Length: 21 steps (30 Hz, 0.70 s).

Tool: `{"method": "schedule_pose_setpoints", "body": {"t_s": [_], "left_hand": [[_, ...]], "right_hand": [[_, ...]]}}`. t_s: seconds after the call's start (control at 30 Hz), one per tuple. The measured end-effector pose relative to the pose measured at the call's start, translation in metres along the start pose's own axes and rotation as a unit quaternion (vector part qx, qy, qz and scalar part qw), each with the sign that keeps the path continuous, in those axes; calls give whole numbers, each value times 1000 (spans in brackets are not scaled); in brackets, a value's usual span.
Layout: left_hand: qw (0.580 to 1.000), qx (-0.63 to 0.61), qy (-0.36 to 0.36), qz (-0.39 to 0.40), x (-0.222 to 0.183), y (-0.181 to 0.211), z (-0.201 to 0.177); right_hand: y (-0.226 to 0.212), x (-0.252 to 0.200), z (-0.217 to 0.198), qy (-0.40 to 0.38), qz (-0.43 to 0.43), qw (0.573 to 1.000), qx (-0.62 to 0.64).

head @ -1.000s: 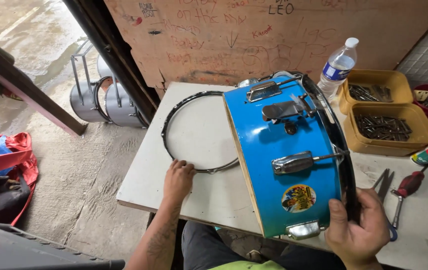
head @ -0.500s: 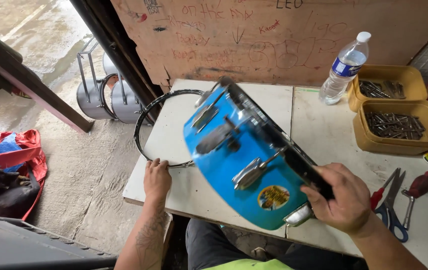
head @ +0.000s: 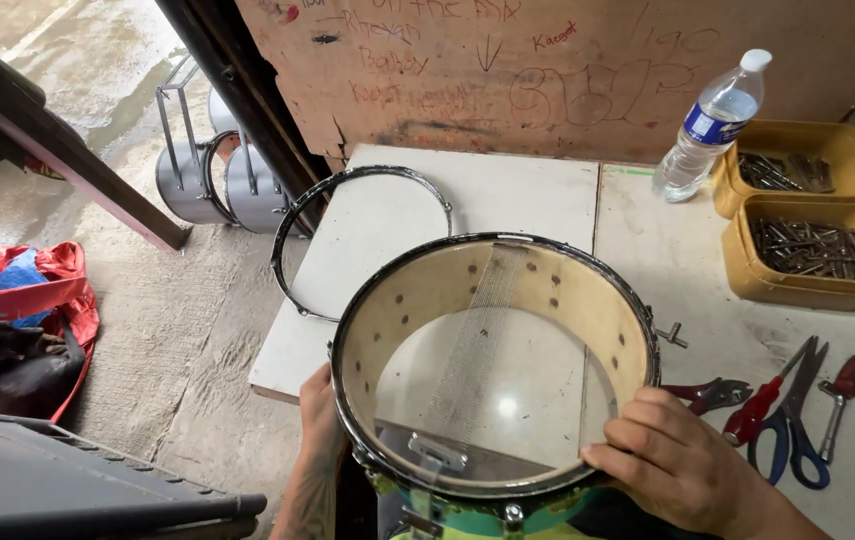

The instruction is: Removing the drum head and rim from a snare drum using pliers and hands.

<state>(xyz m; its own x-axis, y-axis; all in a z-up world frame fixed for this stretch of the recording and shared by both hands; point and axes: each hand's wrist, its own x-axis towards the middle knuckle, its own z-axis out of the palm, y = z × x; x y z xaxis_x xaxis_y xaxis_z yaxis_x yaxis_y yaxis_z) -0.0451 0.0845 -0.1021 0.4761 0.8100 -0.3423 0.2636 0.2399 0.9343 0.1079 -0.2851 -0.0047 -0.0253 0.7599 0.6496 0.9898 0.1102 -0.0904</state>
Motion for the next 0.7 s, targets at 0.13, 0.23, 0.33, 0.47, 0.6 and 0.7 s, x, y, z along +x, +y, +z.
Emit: {"method": "schedule_pose_setpoints", "body": {"t_s": [0.13,0.23,0.33,0.47,0.6,0.7], "left_hand": [[999,-33,-25,30,-1,-34,-7],[993,-18,-79,80,-16,-16,4],[993,-17,-117,21,-31,14,24],[990,30,-129,42,-25,9,47],[991,48,-123,36,-26,26,66],[993,37,-109,41,-12,22,74]], "right_hand": [[8,-17,7,-14,14,1000,-17],[26,-40,16,-23,9,998,-61],[45,-56,20,-53,19,992,-113],[72,-77,26,-40,59,986,-148],[87,-82,27,-6,111,984,-140],[90,-81,33,12,162,978,-128]]}}
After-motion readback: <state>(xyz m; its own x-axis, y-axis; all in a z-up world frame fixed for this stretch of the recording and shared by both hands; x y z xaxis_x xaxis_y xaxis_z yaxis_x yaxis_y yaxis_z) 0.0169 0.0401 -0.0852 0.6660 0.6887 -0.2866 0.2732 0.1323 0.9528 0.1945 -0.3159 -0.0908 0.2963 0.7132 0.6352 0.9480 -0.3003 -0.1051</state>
